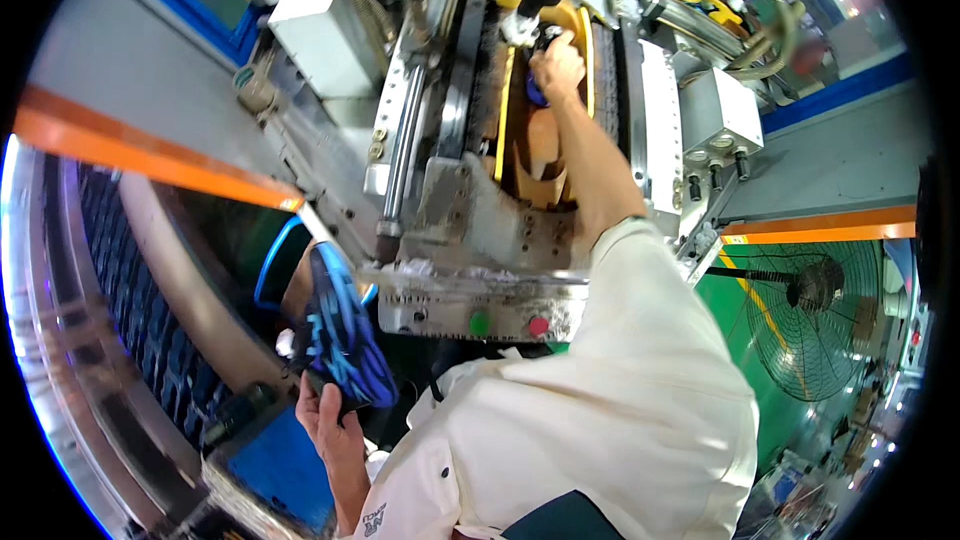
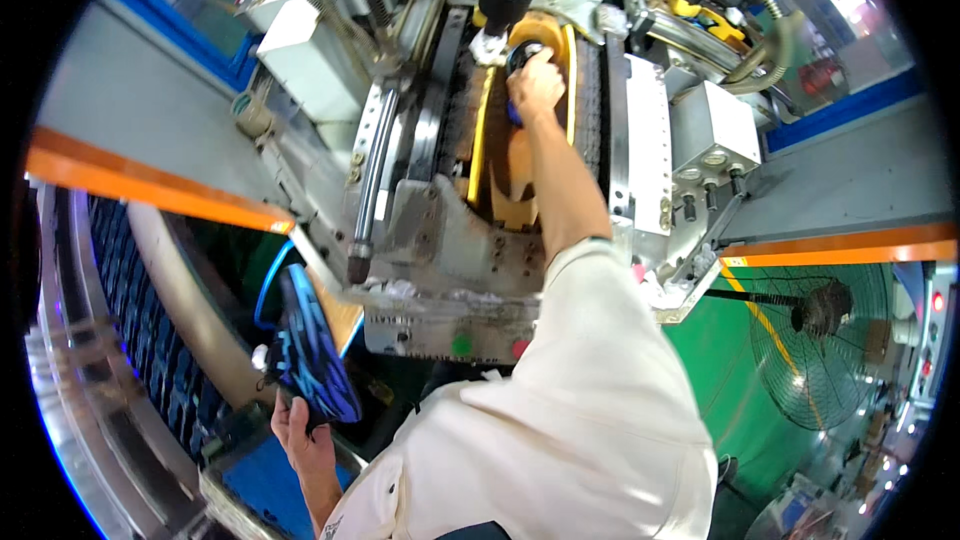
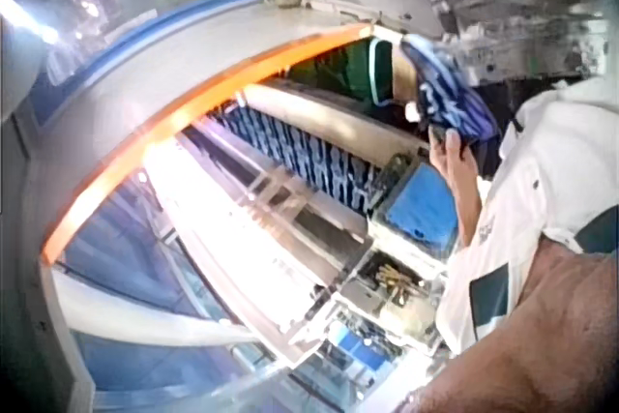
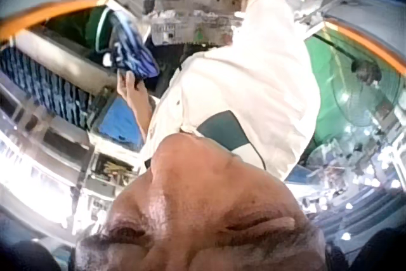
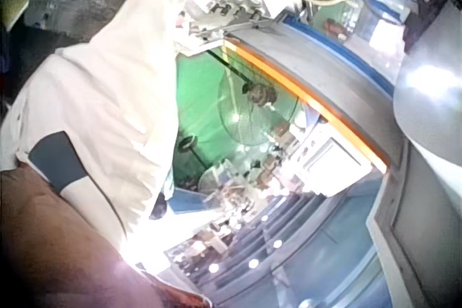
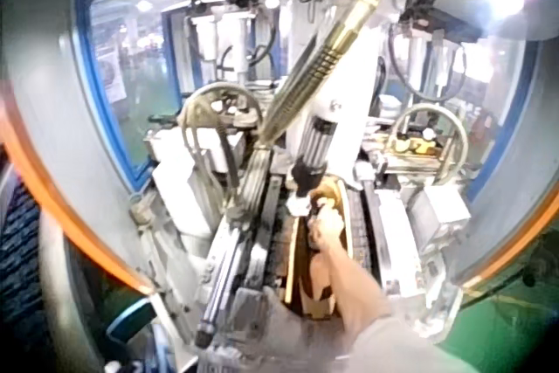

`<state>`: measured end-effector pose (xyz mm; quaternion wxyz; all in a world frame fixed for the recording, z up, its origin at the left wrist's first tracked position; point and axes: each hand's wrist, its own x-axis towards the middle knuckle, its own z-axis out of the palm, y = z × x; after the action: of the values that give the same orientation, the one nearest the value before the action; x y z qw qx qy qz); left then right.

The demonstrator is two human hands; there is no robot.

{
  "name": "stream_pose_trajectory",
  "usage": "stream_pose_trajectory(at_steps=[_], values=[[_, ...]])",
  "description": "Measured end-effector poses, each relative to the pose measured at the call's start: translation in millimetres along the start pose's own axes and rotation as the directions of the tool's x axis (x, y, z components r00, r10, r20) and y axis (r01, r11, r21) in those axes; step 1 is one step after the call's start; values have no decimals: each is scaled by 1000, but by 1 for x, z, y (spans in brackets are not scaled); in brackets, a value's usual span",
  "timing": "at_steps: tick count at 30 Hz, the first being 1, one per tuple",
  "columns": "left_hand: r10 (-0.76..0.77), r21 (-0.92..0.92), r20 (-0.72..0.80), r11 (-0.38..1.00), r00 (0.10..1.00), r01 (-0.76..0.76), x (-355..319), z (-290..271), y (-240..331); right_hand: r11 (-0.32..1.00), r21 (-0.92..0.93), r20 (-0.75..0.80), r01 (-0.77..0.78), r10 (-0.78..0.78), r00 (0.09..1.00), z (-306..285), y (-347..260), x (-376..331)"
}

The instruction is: The person operates a footwear-lasting machine, placing shoe uppers and soles into the mechanism for bonding and then transferring the bonded footwear to a conveyor belt.

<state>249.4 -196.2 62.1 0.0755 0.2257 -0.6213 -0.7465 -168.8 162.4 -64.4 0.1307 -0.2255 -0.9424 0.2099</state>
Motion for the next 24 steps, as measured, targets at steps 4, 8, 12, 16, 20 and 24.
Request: stream_pose_trajectory(at_steps=[4,8,12,16,20,24], values=[[-66,-200,-330,980,942,-1,-49,-15,-10,991,-1,181,-134,132,975,-5,-7,2],[-175,-327,-474,945,863,12,-90,-10,-39,705,196,-274,682,-628,728,-60,-14,-124],[-367,-431,-437,887,821,166,-111,-17,-66,503,697,19,511,-726,688,-96,-12,-309],[-516,-633,-415,755,749,169,-154,-22,-84,328,602,132,728,-940,314,-27,18,-377],[-578,-743,-512,669,635,9,-205,-51,-121,410,553,344,725,-905,250,101,81,-356],[-542,-682,-717,676,437,-279,-275,-85,-125,394,470,138,790,-917,375,42,8,-388]])
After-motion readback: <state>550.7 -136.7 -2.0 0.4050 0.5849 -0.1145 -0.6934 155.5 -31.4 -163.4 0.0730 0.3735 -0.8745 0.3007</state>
